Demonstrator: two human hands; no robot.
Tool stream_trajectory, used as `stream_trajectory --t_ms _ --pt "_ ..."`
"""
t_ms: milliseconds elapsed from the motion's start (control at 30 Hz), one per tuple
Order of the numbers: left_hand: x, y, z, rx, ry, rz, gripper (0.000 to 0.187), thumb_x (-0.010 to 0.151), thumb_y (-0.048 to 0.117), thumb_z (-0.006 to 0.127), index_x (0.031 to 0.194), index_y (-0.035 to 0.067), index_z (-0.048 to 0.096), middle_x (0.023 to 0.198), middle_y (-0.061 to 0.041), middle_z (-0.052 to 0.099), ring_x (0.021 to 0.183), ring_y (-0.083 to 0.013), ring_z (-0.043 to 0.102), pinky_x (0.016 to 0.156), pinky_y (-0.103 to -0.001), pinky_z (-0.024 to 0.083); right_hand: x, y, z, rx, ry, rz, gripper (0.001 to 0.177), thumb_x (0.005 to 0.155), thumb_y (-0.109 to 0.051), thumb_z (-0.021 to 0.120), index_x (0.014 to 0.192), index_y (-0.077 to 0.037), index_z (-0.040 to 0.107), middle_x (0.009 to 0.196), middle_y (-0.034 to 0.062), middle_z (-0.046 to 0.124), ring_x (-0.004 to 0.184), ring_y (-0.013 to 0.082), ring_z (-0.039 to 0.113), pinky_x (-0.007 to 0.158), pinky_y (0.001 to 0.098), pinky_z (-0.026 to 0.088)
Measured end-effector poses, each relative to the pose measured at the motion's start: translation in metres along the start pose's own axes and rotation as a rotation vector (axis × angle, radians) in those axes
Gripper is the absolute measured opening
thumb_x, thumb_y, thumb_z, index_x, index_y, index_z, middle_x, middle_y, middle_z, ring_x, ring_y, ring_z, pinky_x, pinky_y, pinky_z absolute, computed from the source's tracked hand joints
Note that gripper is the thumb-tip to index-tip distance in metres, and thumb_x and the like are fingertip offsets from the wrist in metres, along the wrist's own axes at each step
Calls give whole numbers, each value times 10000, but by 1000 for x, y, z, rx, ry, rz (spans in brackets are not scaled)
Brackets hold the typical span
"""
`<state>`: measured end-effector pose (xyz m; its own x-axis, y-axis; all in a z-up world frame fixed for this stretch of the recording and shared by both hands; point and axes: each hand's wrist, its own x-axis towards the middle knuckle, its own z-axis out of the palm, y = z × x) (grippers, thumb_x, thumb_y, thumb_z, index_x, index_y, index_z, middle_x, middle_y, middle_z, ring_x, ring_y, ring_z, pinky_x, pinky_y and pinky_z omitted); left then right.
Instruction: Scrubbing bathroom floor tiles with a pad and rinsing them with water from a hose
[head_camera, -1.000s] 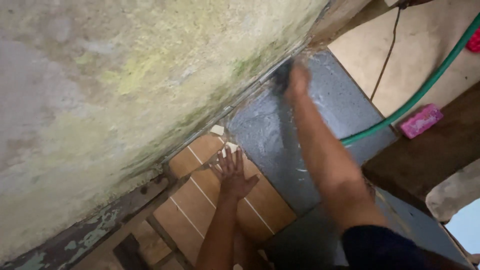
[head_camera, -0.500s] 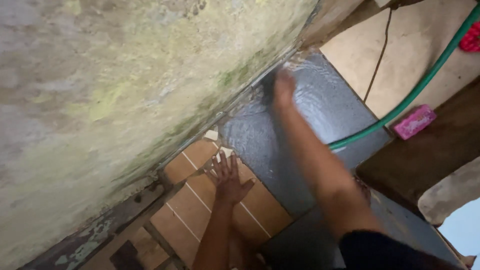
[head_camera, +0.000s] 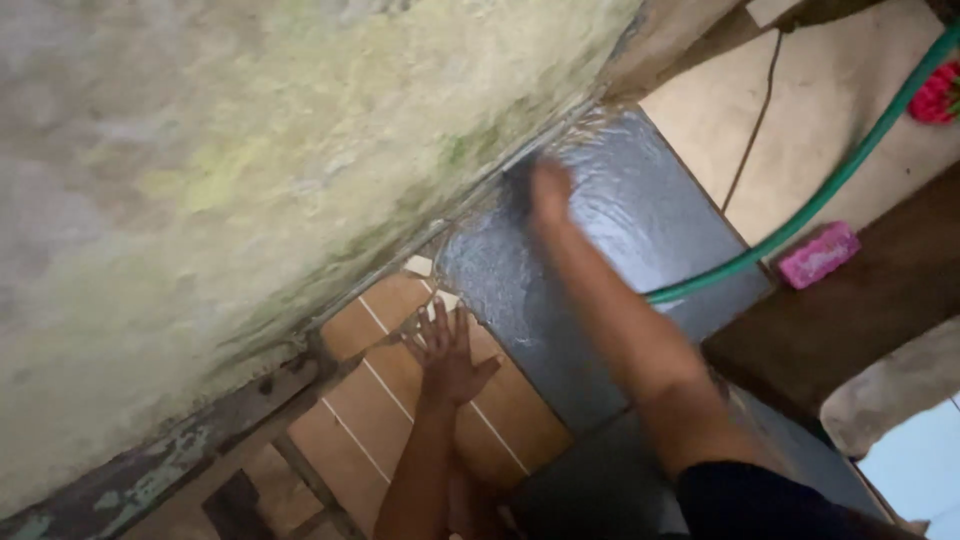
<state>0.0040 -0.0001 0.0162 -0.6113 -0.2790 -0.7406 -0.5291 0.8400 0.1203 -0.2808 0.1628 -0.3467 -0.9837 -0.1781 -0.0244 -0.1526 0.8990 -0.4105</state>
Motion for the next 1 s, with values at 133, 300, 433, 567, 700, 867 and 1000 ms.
stream_trajectory --t_ms 133,300,433,567,700,867,1000 --pt "4 -12 13 -64 80 58 1180 821 709 629 1673 194 -5 1725 -198 -126 1568 -471 -127 1151 -777 10 117 -112 -111 1055 314 516 148 764 -211 663 805 -114 766 647 108 636 560 213 641 493 346 472" --pt "6 -17 27 -55 235 90 1177 792 692 705 1662 174 105 1723 -219 -2 1565 -487 3 1142 -792 90 -8 -201 -114 723 97 294 384 928 -218 646 1189 58 702 1149 334 680 1179 503 614 1030 594 472" --pt "4 -19 32 -64 326 100 1199 745 671 754 1659 180 152 1729 -199 25 1570 -468 40 1148 -801 101 -84 -256 -144 721 -309 90 548 769 -279 776 1288 -115 718 1256 167 714 1249 358 634 1111 473 488" --pt "-4 -15 31 -120 320 58 1147 765 704 707 1656 224 167 1738 -145 21 1587 -406 -24 1188 -768 15 -98 -243 -184 767 -611 -195 571 830 -190 674 1379 -37 641 1308 229 677 1259 421 616 1052 529 507" --pt "22 -6 53 -271 644 6 777 883 452 639 1557 155 389 1596 -96 328 1497 -326 269 1169 -626 243 -102 -239 -252 175 -501 -792 497 849 -212 701 1315 -52 628 1333 213 631 1238 419 603 1005 579 487" --pt "50 31 50 -439 987 -39 626 925 323 619 1515 173 476 1413 -121 539 1266 -360 565 1006 -540 452 -117 -206 -255 -84 -486 -1234 401 896 -308 672 1241 -108 625 1378 138 548 1156 371 634 902 522 539" --pt "32 53 39 -427 934 121 786 833 280 654 1564 140 402 1478 -176 511 1340 -421 515 1047 -559 456 -113 -191 -290 10 -665 -1354 609 825 -293 692 1383 -98 545 1427 202 499 1210 499 554 938 590 511"
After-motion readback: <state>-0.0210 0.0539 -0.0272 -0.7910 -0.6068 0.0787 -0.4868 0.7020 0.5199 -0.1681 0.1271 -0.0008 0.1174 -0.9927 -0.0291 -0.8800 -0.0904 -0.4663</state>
